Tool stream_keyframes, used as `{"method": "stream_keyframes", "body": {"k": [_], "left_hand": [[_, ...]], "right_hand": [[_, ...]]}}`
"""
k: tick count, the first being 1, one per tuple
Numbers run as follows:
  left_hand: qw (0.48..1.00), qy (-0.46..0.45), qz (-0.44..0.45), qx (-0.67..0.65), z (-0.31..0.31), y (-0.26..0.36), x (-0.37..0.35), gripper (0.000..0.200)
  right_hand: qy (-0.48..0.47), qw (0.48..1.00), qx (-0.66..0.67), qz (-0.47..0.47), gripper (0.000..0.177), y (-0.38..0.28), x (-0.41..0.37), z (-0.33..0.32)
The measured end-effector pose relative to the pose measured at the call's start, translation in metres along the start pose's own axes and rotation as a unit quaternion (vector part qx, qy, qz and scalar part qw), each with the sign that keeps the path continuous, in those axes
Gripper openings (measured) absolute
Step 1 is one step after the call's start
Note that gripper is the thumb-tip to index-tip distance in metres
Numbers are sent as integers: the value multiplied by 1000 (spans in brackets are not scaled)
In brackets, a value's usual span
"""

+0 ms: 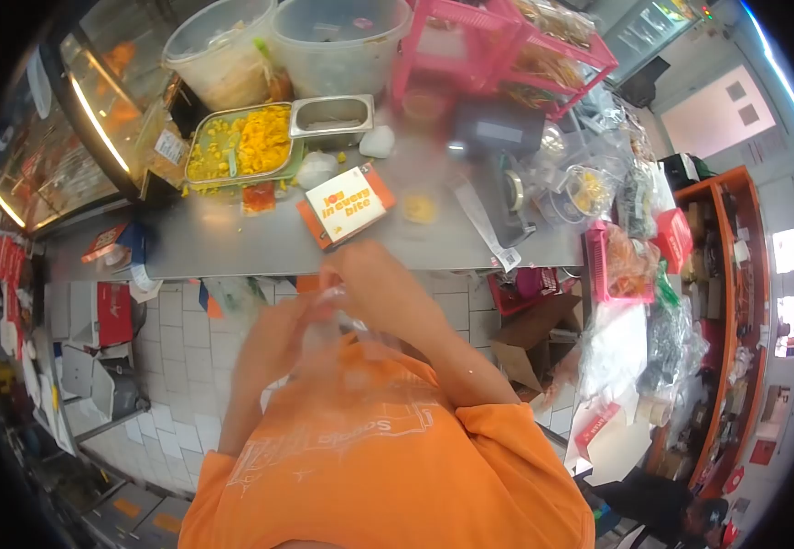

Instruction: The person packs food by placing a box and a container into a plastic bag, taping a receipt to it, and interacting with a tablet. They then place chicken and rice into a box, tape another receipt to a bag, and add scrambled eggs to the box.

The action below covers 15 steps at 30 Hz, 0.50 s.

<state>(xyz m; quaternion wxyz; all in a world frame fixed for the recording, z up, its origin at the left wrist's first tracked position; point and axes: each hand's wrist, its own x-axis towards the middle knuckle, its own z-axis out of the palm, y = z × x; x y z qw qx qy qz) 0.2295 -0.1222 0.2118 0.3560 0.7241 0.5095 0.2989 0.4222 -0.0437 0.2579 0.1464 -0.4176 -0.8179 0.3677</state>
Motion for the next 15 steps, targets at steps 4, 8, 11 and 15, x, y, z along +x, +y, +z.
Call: {"method": "stream_keyframes", "body": {"k": [4, 8, 11, 15], "left_hand": [[996, -64, -33, -55, 1, 9, -1, 37], [984, 30, -105, -139, 12, -31, 6, 29], [930, 164, -174, -278, 9, -54, -4, 26], [826, 232, -231, -460, 21, -1, 3, 25]], "right_hand": [[12, 1000, -3, 16, 28, 10, 3, -1], [92, 996, 3, -18, 35, 12, 5, 7], [418, 901, 2, -118, 36, -14, -8, 10], [153, 971, 181, -34, 30, -20, -14, 13]]}}
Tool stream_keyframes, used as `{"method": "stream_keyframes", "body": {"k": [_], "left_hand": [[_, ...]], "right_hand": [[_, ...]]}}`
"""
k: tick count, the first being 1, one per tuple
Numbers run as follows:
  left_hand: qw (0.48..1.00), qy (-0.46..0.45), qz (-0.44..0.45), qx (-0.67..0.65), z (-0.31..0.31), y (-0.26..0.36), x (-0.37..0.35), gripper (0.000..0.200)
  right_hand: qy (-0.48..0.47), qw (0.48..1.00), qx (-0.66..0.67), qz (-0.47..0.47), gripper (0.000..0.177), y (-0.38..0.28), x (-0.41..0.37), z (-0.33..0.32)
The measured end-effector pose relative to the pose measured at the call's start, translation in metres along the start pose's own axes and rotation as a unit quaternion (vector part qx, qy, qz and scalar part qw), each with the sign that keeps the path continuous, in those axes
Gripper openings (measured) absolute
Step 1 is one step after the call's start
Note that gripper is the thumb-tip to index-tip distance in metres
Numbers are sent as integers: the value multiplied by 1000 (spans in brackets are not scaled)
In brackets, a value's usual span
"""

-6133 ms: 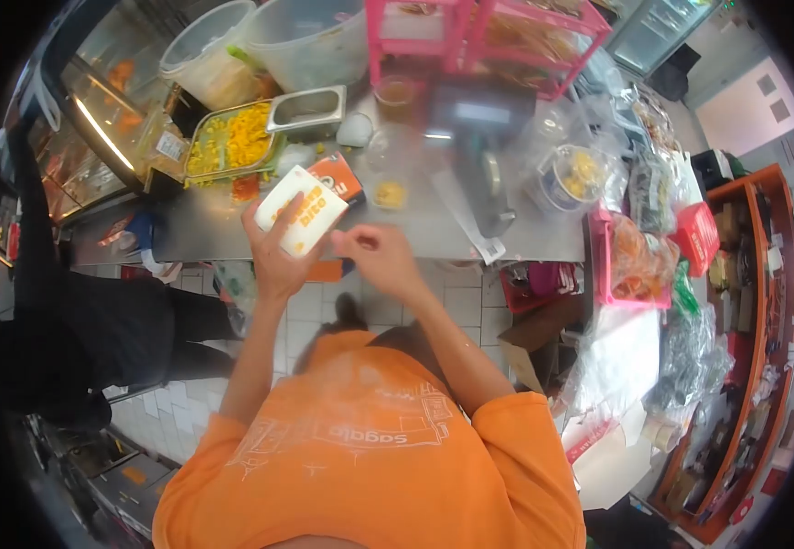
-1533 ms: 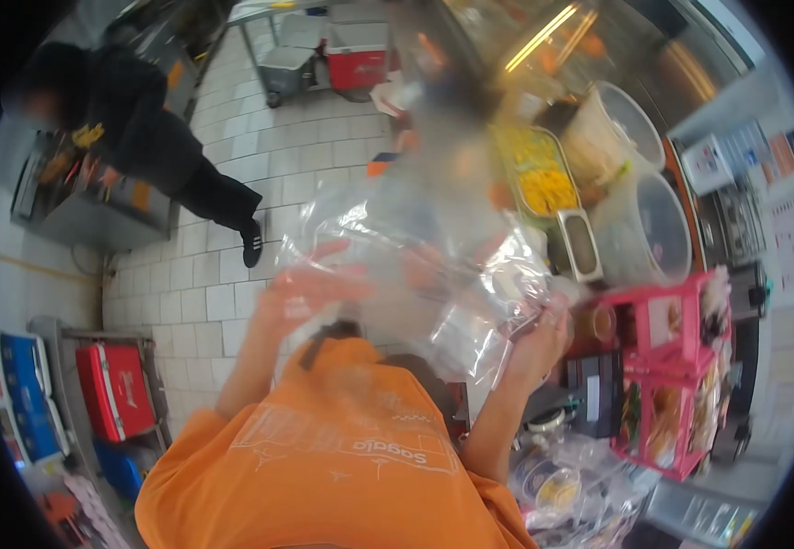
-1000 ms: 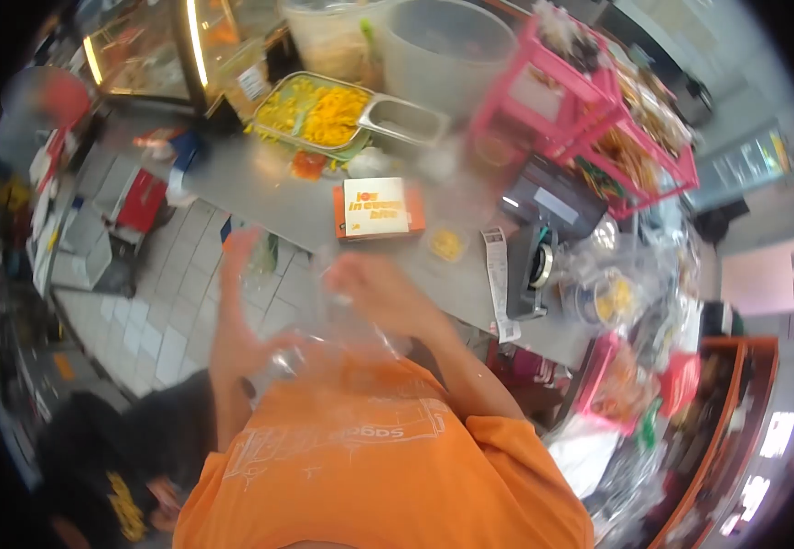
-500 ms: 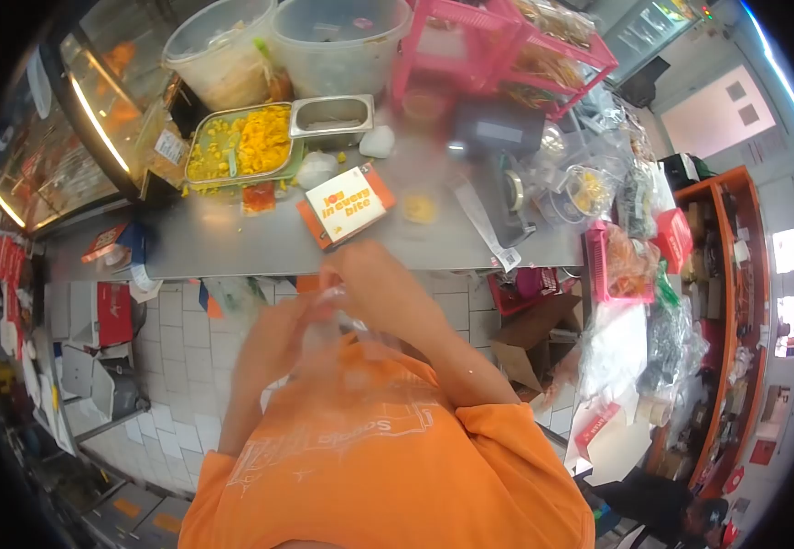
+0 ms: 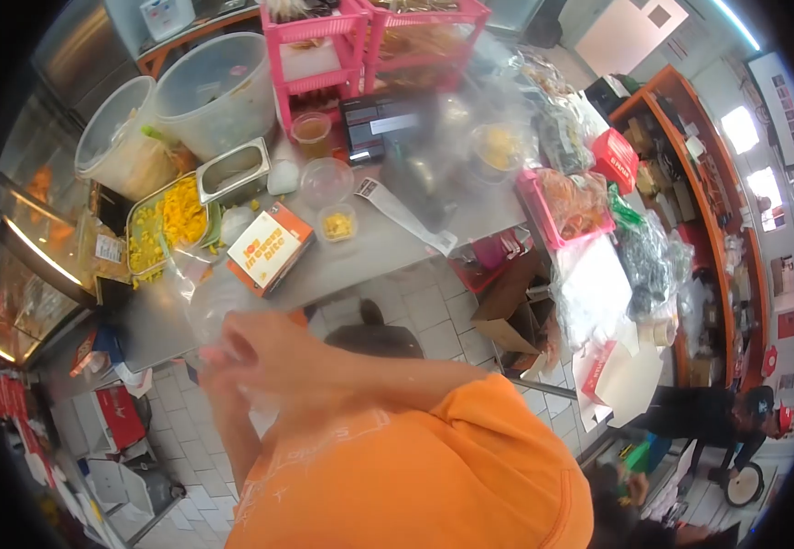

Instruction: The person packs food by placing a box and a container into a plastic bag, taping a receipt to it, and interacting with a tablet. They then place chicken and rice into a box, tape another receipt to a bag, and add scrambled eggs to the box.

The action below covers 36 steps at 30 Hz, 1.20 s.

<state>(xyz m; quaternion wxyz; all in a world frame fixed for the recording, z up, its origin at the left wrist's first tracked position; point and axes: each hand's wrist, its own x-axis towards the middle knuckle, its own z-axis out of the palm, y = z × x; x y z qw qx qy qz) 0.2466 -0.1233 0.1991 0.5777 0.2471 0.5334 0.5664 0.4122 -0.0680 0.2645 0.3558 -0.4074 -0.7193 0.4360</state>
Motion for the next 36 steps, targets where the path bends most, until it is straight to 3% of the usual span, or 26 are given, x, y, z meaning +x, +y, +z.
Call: {"method": "stream_keyframes", "body": {"k": [1, 2, 3, 4, 5, 7, 10, 11, 13, 15, 16, 17, 19, 20, 21, 22, 23, 24, 25, 26, 28, 30, 31, 32, 34, 36], "left_hand": [[993, 104, -12, -45, 20, 8, -2, 21], [993, 107, -11, -42, 13, 9, 1, 21], [981, 61, 123, 138, -4, 13, 9, 25], [916, 14, 245, 317, -26, 18, 16, 32], [838, 84, 385, 376, -48, 19, 23, 42], [834, 171, 337, 401, -93, 23, 12, 36], [824, 286, 316, 374, -80, 38, 7, 24], [820, 310, 345, 334, -62, 43, 10, 26], [885, 137, 392, 212, -32, 24, 31, 57], [834, 166, 364, 380, -23, 9, 42, 62], [763, 176, 322, 533, -25, 9, 44, 68], [759, 191, 321, 534, -40, 15, 42, 68], [885, 291, 199, 304, -82, 32, 30, 62], [883, 299, 202, 300, -74, 41, 28, 62], [692, 423, 328, 484, -57, 51, 22, 52], [431, 500, 416, 626, -45, 55, 19, 42], [430, 503, 412, 626, -40, 47, 27, 42], [541, 304, 482, 618, -37, 31, 35, 30], [624, 87, 525, 572, -37, 21, 34, 18], [622, 92, 525, 573, -45, 26, 33, 18], [896, 178, 204, 352, -78, 51, 25, 11], [916, 188, 126, 332, -117, 72, -7, 11], [912, 206, 85, 344, -129, 71, -22, 11], [911, 214, 83, 342, -132, 66, -35, 11], [922, 199, 76, 322, -136, 62, -57, 10], [948, 204, 53, 238, -128, 67, -71, 10]], "right_hand": [[-176, 980, -14, 87, 24, 2, 3, -4], [-106, 992, -55, -41, 18, 34, 1, -3], [-36, 980, -94, -171, 13, 66, 3, -4], [40, 981, -152, -115, 13, 50, 1, -42], [156, 974, -133, -93, 6, 83, -1, -70], [213, 933, -231, -177, 19, 69, 2, -117], [239, 950, -183, -85, 24, 60, 1, -114], [239, 969, -52, -31, 24, 52, 7, -98], [223, 971, 82, 17, 25, 28, 18, -77], [-87, 989, 120, -16, 22, 1, 18, -62], [57, 990, -24, -129, 20, 30, 27, -72], [204, 936, -161, -236, 20, 63, 35, -95], [176, 966, -187, -34, 21, 59, 36, -137], [170, 967, -186, -42, 21, 58, 41, -130], [125, 982, -142, -23, 21, 55, 43, -116], [82, 992, -96, 1, 23, 53, 45, -99], [39, 997, 57, -29, 24, 49, 52, -70], [-8, 977, 208, -51, 29, 46, 55, -50], [-15, 977, 209, -44, 29, 47, 58, -50], [-93, 991, 92, -41, 40, 48, 74, -53], [-169, 984, -29, -44, 52, 60, 114, -65], [-300, 939, -30, -162, 87, 107, 149, -71], [-305, 906, -194, -221, 109, 129, 150, -58], [-311, 903, -191, -225, 109, 148, 149, -42], [-292, 814, -467, -184, 114, 148, 148, -10], [-323, 828, -439, -130, 115, 135, 171, 13]]}}
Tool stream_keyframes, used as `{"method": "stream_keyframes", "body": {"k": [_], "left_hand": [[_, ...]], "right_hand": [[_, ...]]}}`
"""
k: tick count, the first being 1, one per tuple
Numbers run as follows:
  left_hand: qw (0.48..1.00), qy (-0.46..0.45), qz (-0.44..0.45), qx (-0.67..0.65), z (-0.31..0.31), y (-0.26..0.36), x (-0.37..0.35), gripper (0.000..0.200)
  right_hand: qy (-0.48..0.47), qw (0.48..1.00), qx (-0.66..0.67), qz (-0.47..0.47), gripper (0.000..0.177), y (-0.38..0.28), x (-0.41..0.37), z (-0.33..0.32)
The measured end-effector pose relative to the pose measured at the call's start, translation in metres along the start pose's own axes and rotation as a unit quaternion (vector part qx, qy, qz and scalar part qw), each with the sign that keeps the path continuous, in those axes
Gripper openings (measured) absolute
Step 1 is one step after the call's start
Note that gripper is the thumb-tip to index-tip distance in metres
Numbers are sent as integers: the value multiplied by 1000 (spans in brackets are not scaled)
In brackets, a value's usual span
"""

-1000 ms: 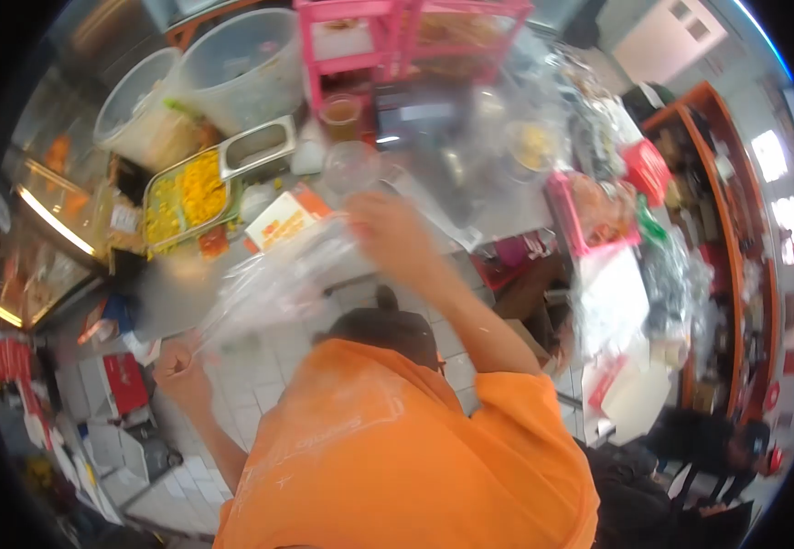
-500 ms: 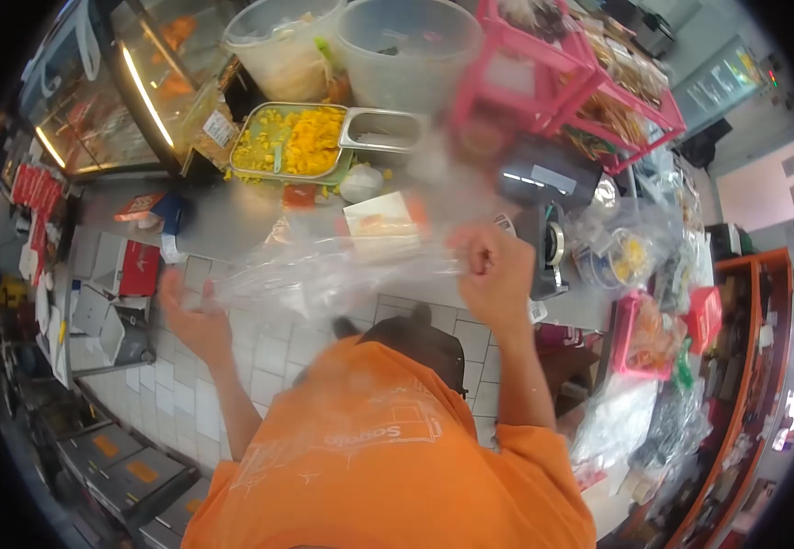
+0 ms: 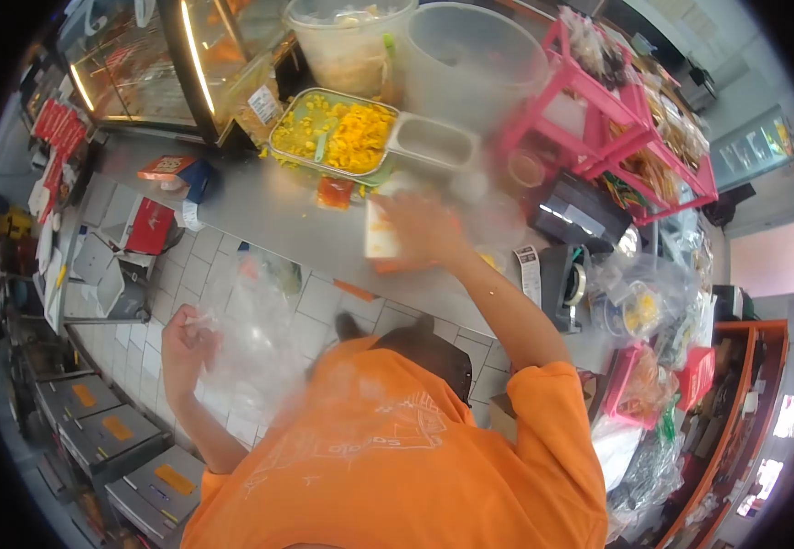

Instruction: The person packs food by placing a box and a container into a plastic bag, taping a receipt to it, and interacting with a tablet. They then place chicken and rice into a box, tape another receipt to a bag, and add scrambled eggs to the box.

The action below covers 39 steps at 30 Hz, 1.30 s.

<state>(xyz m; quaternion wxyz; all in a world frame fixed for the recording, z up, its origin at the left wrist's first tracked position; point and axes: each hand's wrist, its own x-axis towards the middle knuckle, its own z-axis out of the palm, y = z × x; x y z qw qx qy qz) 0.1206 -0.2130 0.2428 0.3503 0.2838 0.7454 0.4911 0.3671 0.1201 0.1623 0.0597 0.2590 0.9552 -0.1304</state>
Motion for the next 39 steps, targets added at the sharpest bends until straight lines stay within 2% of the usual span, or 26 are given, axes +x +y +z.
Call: {"method": "stream_keyframes", "body": {"k": [2, 5, 7, 8, 10, 11, 12, 13, 15, 16, 17, 20, 22, 24, 25, 26, 27, 29, 30, 31, 32, 34, 35, 36, 38, 39], "left_hand": [[996, -8, -46, -80, -1, -3, -3, 13], [996, 74, 2, -49, 5, -15, 8, 19], [930, 178, 139, 291, 8, -5, 12, 24], [928, 178, 143, 294, 4, 7, 10, 24], [985, 156, -61, 53, -1, 23, -5, 25], [982, 168, -68, 50, -3, 14, -5, 25], [978, 172, 7, 117, -3, 0, -4, 25], [963, 176, 76, 188, -5, -11, -6, 25], [970, 150, 107, 159, 14, 0, 5, 25], [987, 134, 49, 71, 23, 19, 7, 23], [993, 114, -5, -21, 31, 37, 10, 21], [976, 218, 9, 17, 46, 56, 29, 15], [973, 213, 87, 10, 61, 50, 42, 12], [967, 170, 187, 18, 84, 67, 38, 14], [967, 137, 213, 33, 96, 81, 24, 17], [923, 103, 336, 159, 105, 79, 13, 20], [846, 67, 449, 280, 111, 74, 1, 23], [837, -169, 507, 116, 122, 72, -25, 26], [830, -180, 516, 116, 122, 63, -29, 26], [862, -95, 453, 207, 117, 46, -25, 27], [877, -8, 381, 292, 111, 25, -17, 28], [919, 51, 219, 324, 91, -34, 10, 27], [894, -20, 275, 354, 90, -44, 11, 28], [893, -36, 280, 351, 94, -18, -4, 28], [914, -341, 208, 75, 101, 60, -41, 21], [897, -387, 169, 128, 103, 58, -35, 16]], "right_hand": [[60, 986, 139, -71, 114, -28, 34, -2], [47, 995, 54, -72, 122, -70, 88, 32], [85, 992, -71, -64, 132, -74, 109, 66], [64, 998, 7, -25, 136, -69, 104, 68], [5, 979, 205, -23, 146, -36, 59, 43], [-58, 989, 133, -4, 147, -16, 31, 36], [-136, 990, 37, 31, 143, 12, 12, 51], [-78, 995, -51, 27, 136, 6, -12, 35], [41, 997, -37, -59, 125, 47, -9, 78], [45, 995, -37, -80, 125, 42, -3, 69], [13, 999, 10, -43, 118, 33, -3, 45], [19, 995, 96, 8, 104, 4, -19, -6], [-136, 863, 486, 5, 111, -26, -31, -41], [-208, 716, 665, -46, 95, -46, -30, -15], [-206, 713, 666, -68, 90, -67, -21, -10], [-203, 711, 667, -92, 85, -91, -8, -8], [-180, 704, 687, -19, 82, -112, 6, -13], [-144, 687, 710, 58, 79, -122, 30, 3], [-72, 591, 801, 61, 76, -108, 54, 40], [3, 484, 873, 58, 73, -96, 70, 56], [19, 484, 873, 59, 73, -94, 64, 38], [107, 298, 939, 131, 58, -96, 37, -7], [151, 394, 884, 201, 61, -83, 37, 7], [164, 389, 882, 209, 61, -70, 43, 25], [267, 352, 857, 265, 66, -48, 52, 53], [273, 349, 853, 276, 66, -45, 40, 62]]}}
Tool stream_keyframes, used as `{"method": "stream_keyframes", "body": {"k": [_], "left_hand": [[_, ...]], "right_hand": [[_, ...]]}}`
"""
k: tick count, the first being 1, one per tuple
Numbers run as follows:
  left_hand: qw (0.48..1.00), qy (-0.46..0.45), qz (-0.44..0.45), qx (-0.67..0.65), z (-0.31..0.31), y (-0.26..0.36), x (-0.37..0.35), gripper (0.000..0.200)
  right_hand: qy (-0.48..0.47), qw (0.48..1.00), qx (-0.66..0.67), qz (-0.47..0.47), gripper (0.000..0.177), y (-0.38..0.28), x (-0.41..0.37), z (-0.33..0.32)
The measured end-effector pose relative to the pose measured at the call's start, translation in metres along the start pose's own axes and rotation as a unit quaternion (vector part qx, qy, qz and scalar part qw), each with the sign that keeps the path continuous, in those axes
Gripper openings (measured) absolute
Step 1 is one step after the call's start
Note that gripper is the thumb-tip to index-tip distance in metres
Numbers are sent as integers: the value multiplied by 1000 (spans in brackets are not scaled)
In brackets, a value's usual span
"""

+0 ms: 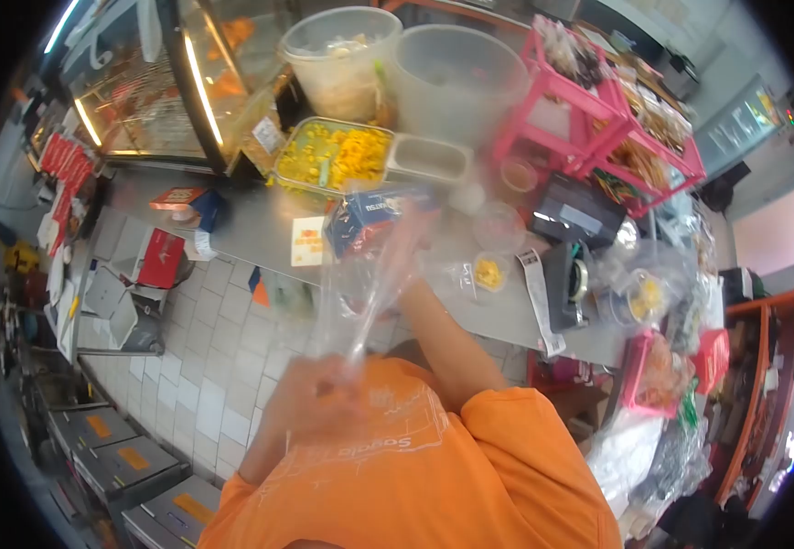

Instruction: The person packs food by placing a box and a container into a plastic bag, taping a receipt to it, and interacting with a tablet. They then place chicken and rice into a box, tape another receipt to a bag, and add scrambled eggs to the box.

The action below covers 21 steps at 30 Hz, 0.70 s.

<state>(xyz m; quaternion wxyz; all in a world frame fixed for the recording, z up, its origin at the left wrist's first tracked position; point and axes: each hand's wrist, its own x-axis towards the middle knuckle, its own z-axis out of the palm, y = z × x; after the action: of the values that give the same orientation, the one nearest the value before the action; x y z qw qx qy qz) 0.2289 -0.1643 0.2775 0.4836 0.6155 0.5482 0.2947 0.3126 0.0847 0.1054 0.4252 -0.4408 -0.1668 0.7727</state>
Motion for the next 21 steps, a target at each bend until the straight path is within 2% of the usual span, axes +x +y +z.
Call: {"method": "stream_keyframes", "body": {"k": [1, 3, 4, 5, 6, 7, 8, 9, 10, 11, 13, 14, 15, 16, 17, 18, 19, 20, 21], "left_hand": [[1000, -9, 2, -6, 0, -7, 9, 16], [969, 224, 50, 95, 2, -37, 34, 18], [918, 264, 78, 286, -1, -99, 41, 25], [921, 258, 79, 280, -2, -104, 36, 25], [950, 173, -23, 258, 1, -107, 32, 25], [961, 84, -123, 233, 7, -107, 27, 26], [986, 27, -45, 158, 14, -101, 14, 29], [986, 17, -44, 157, 11, -85, 11, 29], [993, 27, 82, 80, 6, -64, 10, 32], [978, 39, 205, -2, 2, -43, 12, 35], [959, 231, 160, 9, 1, -4, 43, 31], [947, 275, 161, 28, -11, -4, 59, 27], [933, 320, 159, 49, -24, -6, 74, 24], [931, 328, 152, 46, -37, -14, 89, 24], [953, 279, 117, 21, -47, -27, 104, 25], [969, 231, 84, -3, -55, -34, 109, 26], [967, 243, 79, -1, -55, -32, 104, 26], [978, 195, 53, 48, -50, -25, 96, 29], [984, 149, 22, 93, -43, -21, 88, 32]], "right_hand": [[0, 999, 30, 38, 63, 1, -5, -12], [-6, 989, 98, 108, 56, 4, -12, -30], [6, 989, 101, 107, 56, -3, -29, -37], [19, 994, 84, 61, 63, -20, -51, -37], [29, 997, 65, 13, 70, -32, -62, -38], [36, 997, 64, 10, 70, -28, -50, -46], [97, 987, 76, -100, 73, -18, -27, -56], [159, 961, 87, -209, 76, -13, -12, -64], [39, 991, 106, -69, 81, -26, -9, -79], [46, 990, 109, -73, 81, -25, -27, -70], [218, 976, 21, -8, 76, -24, -77, -35], [220, 975, 15, -5, 76, -16, -87, -41], [181, 982, 51, -16, 73, -7, -97, -47], [138, 986, 88, -26, 71, 0, -104, -51], [134, 988, 78, -19, 71, 6, -103, -65], [123, 987, -96, 36, 61, 7, -95, -86], [105, 955, -265, 87, 51, 4, -89, -100], [-45, 895, -441, 54, 40, -31, -117, -84], [-196, 779, -595, 18, 30, -77, -154, -46]]}}
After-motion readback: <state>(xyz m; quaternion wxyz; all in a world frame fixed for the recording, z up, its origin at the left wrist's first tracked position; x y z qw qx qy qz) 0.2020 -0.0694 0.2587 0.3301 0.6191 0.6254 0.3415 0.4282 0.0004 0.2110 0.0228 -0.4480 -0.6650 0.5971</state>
